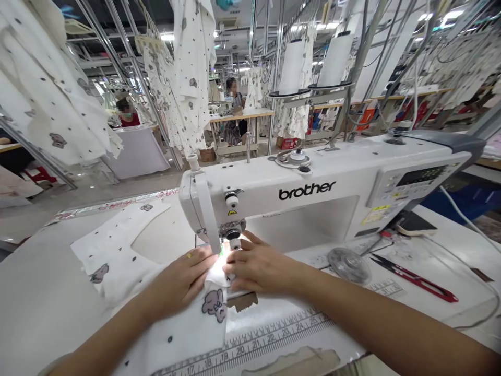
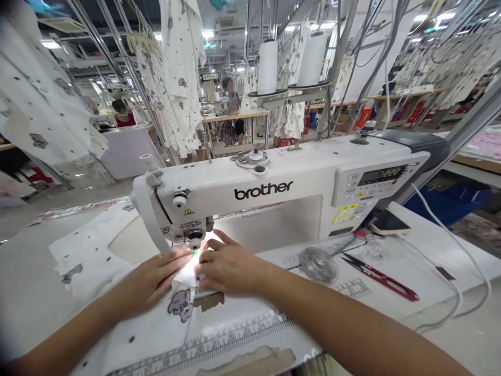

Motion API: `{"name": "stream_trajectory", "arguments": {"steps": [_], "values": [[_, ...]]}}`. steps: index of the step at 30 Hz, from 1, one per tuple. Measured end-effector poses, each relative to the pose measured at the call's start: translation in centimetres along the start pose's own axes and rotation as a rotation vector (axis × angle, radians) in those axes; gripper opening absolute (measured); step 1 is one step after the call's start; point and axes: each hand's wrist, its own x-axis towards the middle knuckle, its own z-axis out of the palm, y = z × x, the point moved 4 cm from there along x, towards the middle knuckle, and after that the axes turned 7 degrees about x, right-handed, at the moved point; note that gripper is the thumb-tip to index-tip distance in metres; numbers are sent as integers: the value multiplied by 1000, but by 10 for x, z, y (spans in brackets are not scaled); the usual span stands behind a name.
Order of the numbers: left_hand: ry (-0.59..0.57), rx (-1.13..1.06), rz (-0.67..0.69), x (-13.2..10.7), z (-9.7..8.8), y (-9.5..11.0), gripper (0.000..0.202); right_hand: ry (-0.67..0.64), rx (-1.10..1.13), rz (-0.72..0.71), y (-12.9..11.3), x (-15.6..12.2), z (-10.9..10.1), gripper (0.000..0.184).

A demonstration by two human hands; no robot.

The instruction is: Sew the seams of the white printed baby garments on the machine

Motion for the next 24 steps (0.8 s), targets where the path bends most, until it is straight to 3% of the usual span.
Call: {"name": "stream_trajectory", "arguments": {"steps": [8,14,18,24], "values": [[87,92,134,-3,-4,14,40,-8,-32,-3,0,0,0,28],[108,196,48,2,8,6,42,45,-123,105,7,2,1,31],[110,162,-13,1,11,-1,42,118,-116,91,9,0,-2,31],[230,6,-83,-5,4,-3,30,27,-55,12,3,0,1,32]]}}
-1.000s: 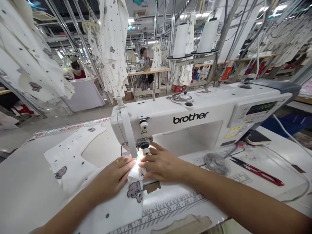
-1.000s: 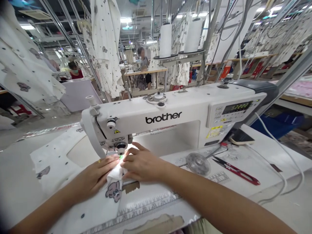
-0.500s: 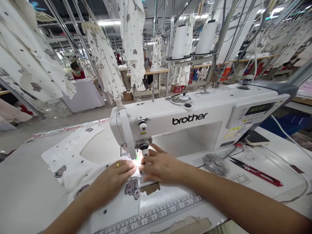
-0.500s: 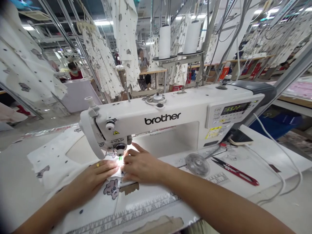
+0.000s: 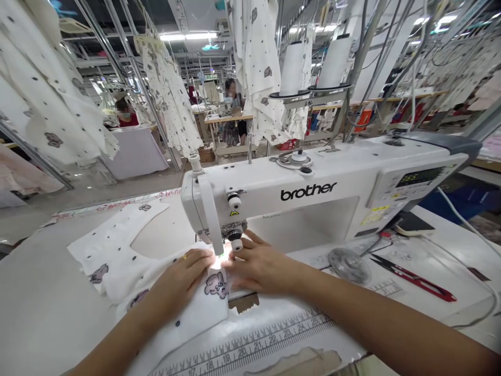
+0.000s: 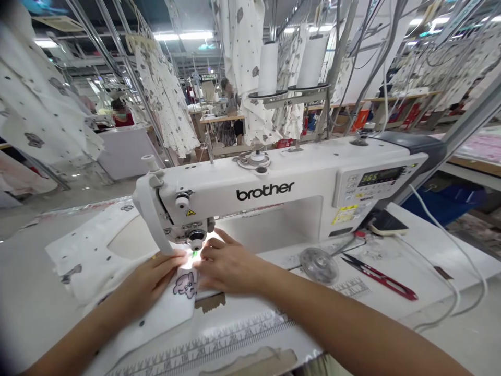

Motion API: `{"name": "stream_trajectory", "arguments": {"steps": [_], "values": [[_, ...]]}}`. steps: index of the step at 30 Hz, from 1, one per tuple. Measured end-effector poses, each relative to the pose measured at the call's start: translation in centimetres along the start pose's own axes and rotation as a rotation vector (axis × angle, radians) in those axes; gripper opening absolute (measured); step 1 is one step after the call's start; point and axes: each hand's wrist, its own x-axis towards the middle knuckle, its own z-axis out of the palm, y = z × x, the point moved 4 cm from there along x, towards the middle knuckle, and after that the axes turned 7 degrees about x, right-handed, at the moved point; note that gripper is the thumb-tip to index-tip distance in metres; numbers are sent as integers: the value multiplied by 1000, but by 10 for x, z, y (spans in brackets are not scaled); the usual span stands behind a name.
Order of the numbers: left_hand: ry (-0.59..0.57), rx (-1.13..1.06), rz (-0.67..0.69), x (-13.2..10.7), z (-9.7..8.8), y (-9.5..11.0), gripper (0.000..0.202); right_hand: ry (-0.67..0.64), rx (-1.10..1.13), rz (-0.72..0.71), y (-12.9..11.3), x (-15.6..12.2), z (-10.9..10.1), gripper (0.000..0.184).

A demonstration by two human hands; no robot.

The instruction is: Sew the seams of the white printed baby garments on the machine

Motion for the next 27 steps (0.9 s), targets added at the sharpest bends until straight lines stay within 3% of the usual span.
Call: {"name": "stream_trajectory", "arguments": {"steps": [6,14,27], "values": [[-57,18,199,-1,2,0,40,-54,-4,42,2,2,3,30],[-98,36,163,-10,7,-7,52,-32,-59,71,9,2,4,26],[-136,-16,163,-1,-1,3,58,-62,-95,153,9,4,1,32]]}}
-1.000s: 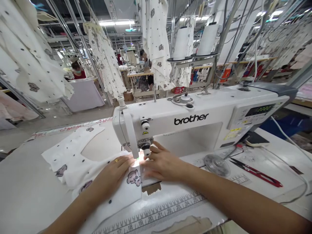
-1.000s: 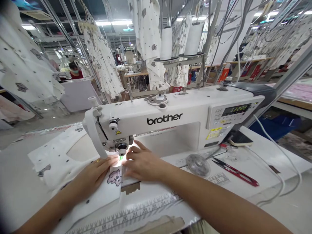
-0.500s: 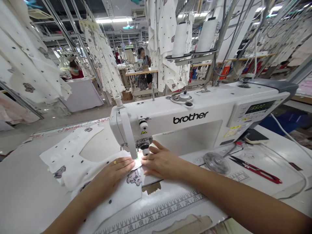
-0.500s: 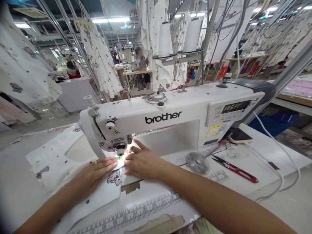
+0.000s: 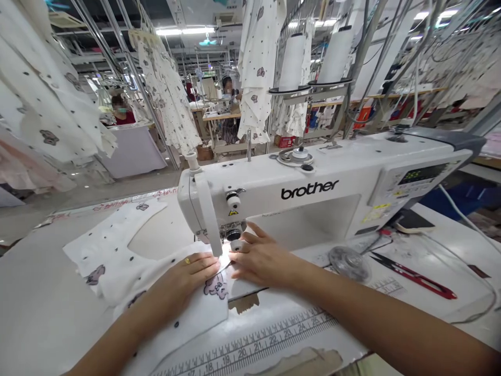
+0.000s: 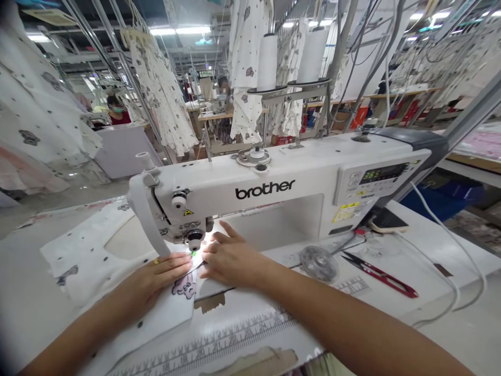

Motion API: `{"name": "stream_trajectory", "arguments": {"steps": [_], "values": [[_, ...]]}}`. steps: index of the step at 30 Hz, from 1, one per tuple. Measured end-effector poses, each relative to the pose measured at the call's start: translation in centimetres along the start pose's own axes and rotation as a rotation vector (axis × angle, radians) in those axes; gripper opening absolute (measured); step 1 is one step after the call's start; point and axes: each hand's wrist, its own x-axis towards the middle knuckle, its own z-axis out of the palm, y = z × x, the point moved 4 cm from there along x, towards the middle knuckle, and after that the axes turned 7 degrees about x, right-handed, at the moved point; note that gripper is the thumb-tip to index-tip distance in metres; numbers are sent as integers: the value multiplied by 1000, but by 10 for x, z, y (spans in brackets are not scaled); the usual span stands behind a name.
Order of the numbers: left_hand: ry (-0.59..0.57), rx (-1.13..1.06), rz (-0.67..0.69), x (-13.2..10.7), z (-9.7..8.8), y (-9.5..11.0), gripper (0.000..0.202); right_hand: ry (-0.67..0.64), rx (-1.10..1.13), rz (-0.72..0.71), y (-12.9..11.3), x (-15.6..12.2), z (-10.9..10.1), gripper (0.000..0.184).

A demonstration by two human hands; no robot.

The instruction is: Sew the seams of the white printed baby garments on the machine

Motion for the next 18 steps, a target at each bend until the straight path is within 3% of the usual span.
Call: {"name": "stream_trajectory", "arguments": {"steps": [5,11,18], "values": [[40,23,-34,1,4,-4,53,-25,7,42,3,-1,2,39],[-49,85,-165,3,11,-16,52,-18,22,115,12,0,8,47],[-7,61,-188,5,12,-19,50,-49,35,178,15,1,6,47]]}}
